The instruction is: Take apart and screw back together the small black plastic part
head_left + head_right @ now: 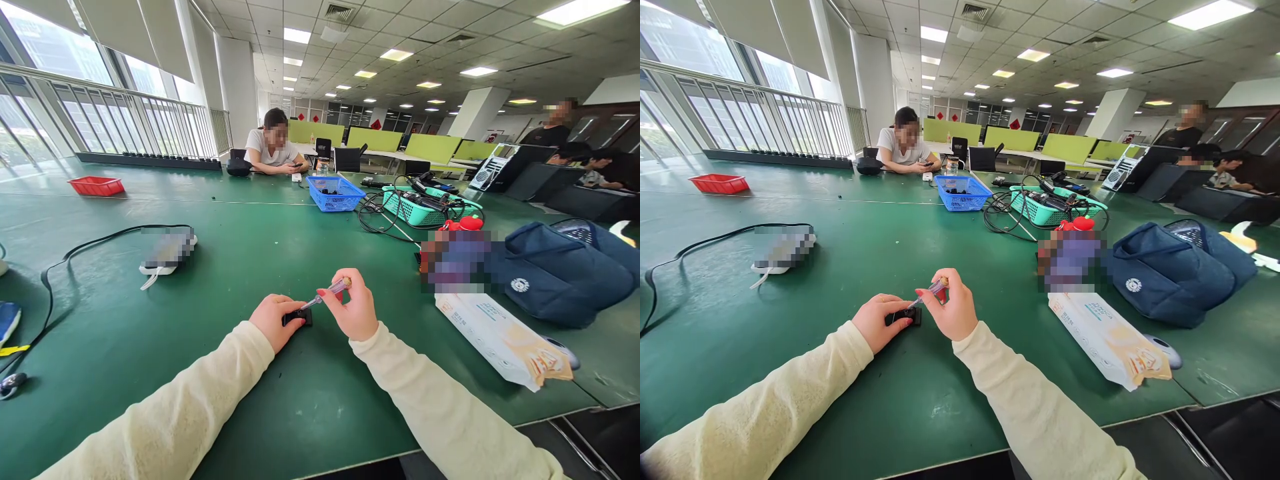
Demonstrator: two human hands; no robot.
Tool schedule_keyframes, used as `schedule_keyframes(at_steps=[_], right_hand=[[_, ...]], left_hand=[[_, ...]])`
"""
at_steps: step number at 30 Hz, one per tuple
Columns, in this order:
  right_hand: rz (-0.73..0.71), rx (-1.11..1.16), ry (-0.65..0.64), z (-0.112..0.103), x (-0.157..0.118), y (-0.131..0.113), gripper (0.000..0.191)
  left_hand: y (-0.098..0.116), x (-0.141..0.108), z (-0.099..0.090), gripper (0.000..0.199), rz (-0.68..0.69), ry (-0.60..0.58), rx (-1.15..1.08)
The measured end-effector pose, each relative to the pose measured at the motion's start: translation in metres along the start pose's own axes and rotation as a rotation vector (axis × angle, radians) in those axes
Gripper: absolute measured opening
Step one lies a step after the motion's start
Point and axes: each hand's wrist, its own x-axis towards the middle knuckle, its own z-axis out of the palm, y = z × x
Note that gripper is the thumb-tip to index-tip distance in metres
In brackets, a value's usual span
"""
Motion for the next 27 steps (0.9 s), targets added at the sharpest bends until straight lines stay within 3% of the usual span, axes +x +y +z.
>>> schedule_keyframes(at_steps=[7,14,27], right_hand=[[-0.022,0.192,-0.224,0.0028,-0.0012,0.0004,0.017],[0.027,0.151,-0.106,0.0027,0.0016,0.0053,0.024],[0.079,0.109,-0.061,0.0032,0.0031,0.0091,0.027]], left_hand=[[0.0018,0.0002,-0.003,0.033,0.017,-0.027,0.041],[-0.001,0.001,-0.0002,0.034,0.06,-0.016,0.03],[0.0007,0.0002,0.0003,0.033,0.071,-0.013,0.018]])
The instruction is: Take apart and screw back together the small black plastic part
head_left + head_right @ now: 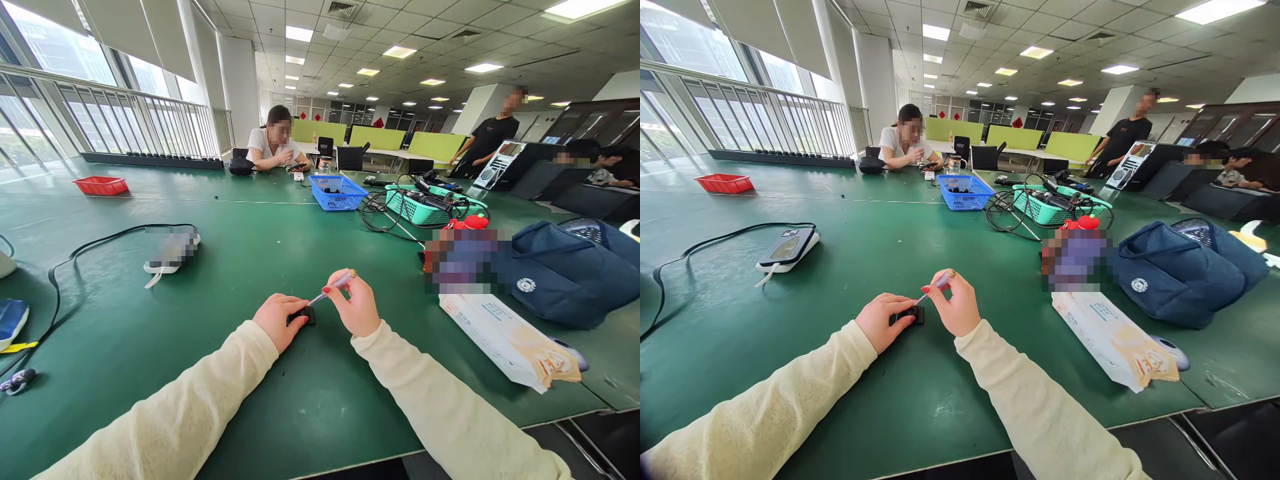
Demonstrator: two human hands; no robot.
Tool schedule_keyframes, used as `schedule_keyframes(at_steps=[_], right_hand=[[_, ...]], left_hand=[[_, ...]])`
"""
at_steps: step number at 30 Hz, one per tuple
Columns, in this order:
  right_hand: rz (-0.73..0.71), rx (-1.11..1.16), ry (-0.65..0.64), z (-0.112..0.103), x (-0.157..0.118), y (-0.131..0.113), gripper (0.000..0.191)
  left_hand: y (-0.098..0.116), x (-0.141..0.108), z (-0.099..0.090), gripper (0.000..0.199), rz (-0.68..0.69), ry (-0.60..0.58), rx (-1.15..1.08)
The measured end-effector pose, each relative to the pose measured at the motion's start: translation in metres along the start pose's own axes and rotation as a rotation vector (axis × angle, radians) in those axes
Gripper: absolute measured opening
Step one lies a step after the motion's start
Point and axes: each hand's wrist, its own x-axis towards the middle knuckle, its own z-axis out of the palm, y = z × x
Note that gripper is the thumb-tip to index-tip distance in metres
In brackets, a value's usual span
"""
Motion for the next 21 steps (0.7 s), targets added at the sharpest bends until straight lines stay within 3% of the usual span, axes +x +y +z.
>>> schedule_keyframes(at_steps=[11,21], right_hand=[[0.125,0.061,0.024,0.0022,-0.0021,0.005,0.028],[0.147,0.095,0.062,0.0032,-0.003,0.0061,0.029]], left_hand=[[-0.0012,0.0007,0.0005,0.033,-0.002,-0.003,0.0],[0.0009,0.0004,-0.0008,0.032,-0.035,0.006,-0.006]])
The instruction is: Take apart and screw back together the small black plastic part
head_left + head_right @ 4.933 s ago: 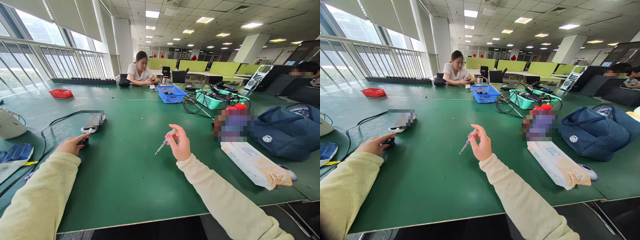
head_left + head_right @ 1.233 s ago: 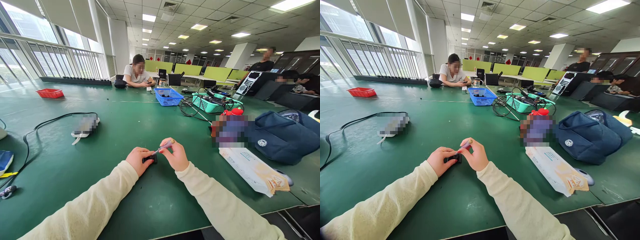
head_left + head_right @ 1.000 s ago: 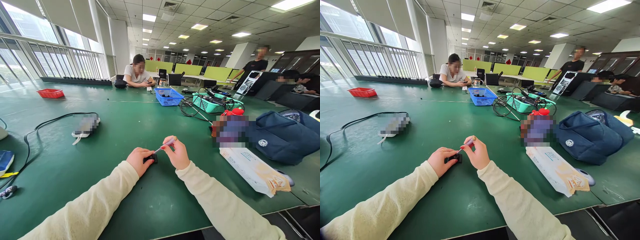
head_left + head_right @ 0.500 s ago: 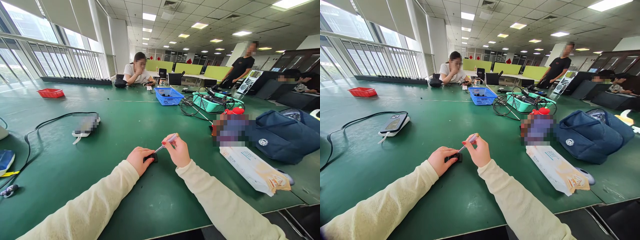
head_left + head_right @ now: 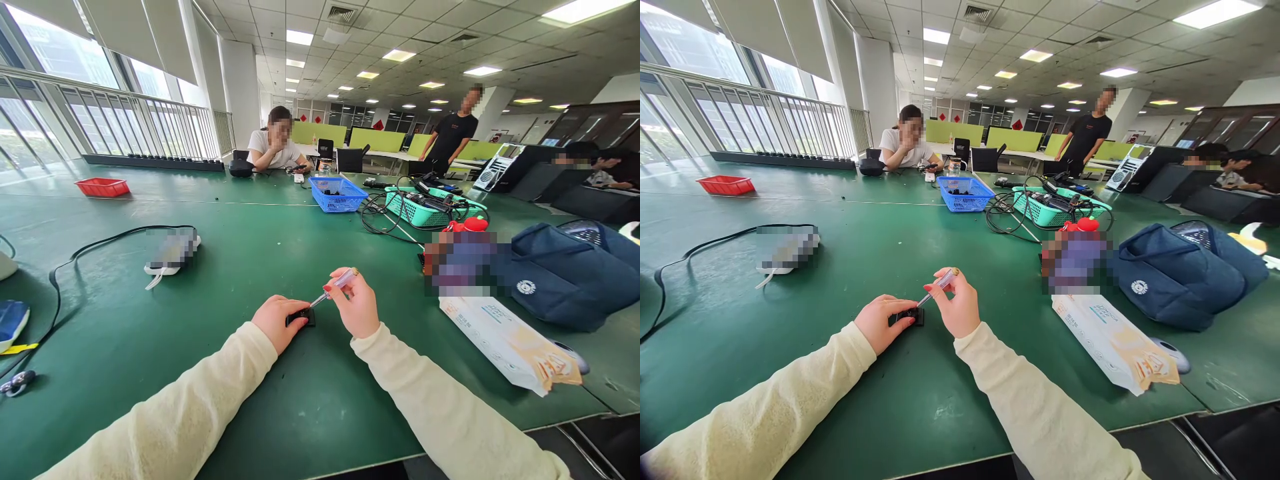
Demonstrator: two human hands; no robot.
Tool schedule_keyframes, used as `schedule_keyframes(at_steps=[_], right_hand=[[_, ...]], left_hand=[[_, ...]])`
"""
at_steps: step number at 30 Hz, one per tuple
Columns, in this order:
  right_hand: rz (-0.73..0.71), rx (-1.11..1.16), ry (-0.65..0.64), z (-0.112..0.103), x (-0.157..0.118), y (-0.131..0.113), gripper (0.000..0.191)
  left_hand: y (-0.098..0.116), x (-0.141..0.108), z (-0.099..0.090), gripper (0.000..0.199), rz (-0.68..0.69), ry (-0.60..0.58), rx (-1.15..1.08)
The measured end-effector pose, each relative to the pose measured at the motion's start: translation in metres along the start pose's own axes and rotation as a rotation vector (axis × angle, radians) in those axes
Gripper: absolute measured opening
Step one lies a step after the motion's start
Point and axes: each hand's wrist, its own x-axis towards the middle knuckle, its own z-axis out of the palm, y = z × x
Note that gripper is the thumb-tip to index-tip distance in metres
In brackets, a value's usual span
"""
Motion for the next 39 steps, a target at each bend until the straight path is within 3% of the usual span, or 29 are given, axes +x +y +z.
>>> schedule_keyframes(at_steps=[11,25,33,39], right_hand=[[-0.046,0.108,-0.031,0.002,-0.003,-0.006,0.023],[-0.065,0.049,-0.015,0.002,-0.003,-0.004,0.024],[-0.255,0.025,0.013,0.006,-0.007,-0.002,0.056],[-0.35,0.001,-0.092,0.002,-0.007,-0.002,0.039]], left_hand=[[0.005,-0.001,-0.004,0.031,-0.039,-0.03,0.024],[0.006,0.0,-0.004,0.029,-0.123,-0.027,0.019],[0.01,0.001,-0.008,0.029,-0.112,-0.051,0.02],[0.012,0.001,-0.012,0.029,-0.122,-0.064,0.023]])
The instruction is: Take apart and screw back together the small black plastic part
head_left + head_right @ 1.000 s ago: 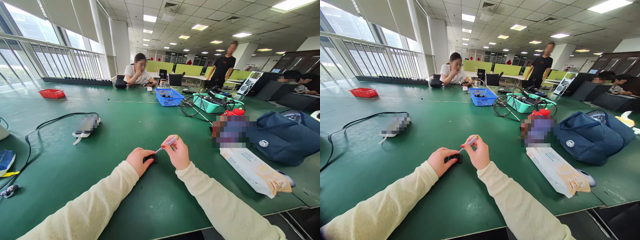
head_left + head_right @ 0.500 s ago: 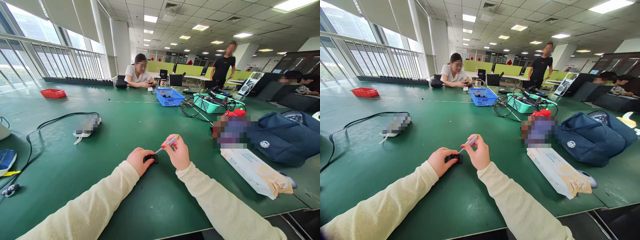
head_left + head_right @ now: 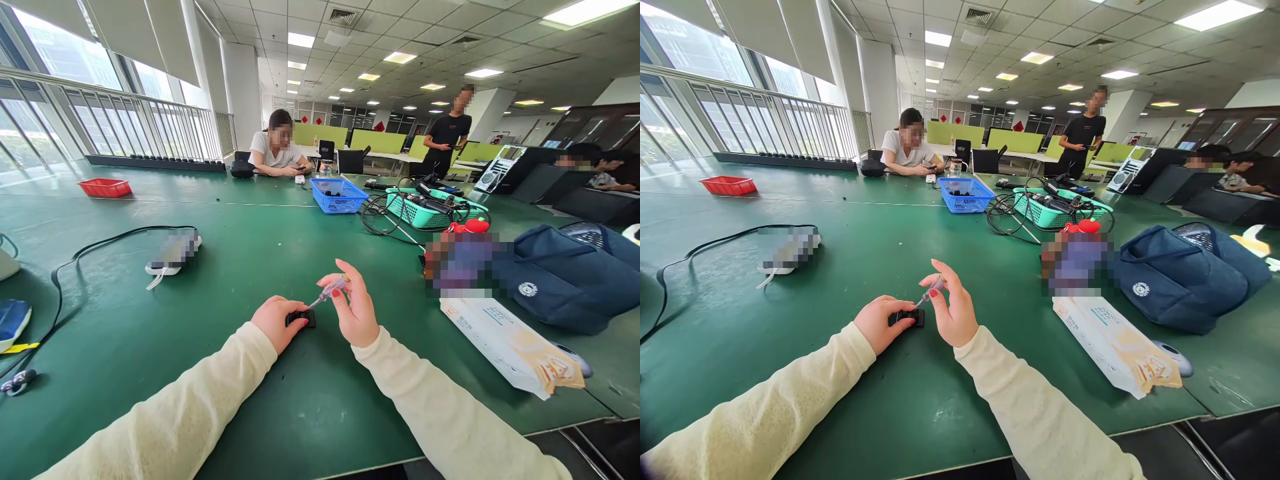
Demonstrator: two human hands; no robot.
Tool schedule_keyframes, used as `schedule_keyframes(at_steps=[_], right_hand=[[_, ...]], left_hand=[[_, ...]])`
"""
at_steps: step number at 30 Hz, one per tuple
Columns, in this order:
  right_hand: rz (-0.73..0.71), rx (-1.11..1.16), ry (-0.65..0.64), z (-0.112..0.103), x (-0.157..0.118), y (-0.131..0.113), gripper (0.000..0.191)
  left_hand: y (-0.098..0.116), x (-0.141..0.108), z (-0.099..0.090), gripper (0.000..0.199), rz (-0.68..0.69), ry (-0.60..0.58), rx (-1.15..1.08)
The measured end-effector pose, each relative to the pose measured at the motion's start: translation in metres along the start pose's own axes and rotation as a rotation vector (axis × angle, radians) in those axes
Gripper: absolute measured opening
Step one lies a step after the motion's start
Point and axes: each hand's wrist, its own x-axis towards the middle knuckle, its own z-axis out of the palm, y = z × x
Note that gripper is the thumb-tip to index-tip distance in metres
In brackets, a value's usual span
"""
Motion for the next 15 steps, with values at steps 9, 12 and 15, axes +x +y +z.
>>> schedule_keyframes(at_steps=[9,12,15], right_hand=[[0.087,0.099,0.014,0.0003,0.0007,0.0,0.035],[0.099,0.08,0.047,0.0001,0.0011,-0.0001,0.033],[0.092,0.069,0.061,-0.0001,0.0014,-0.0005,0.03]], left_hand=[[-0.0016,-0.0001,0.0017,0.029,-0.01,-0.003,0.009],[-0.0021,0.0,0.0026,0.039,-0.022,-0.002,0.001],[-0.0047,0.0005,0.0047,0.046,-0.026,0.009,0.003]])
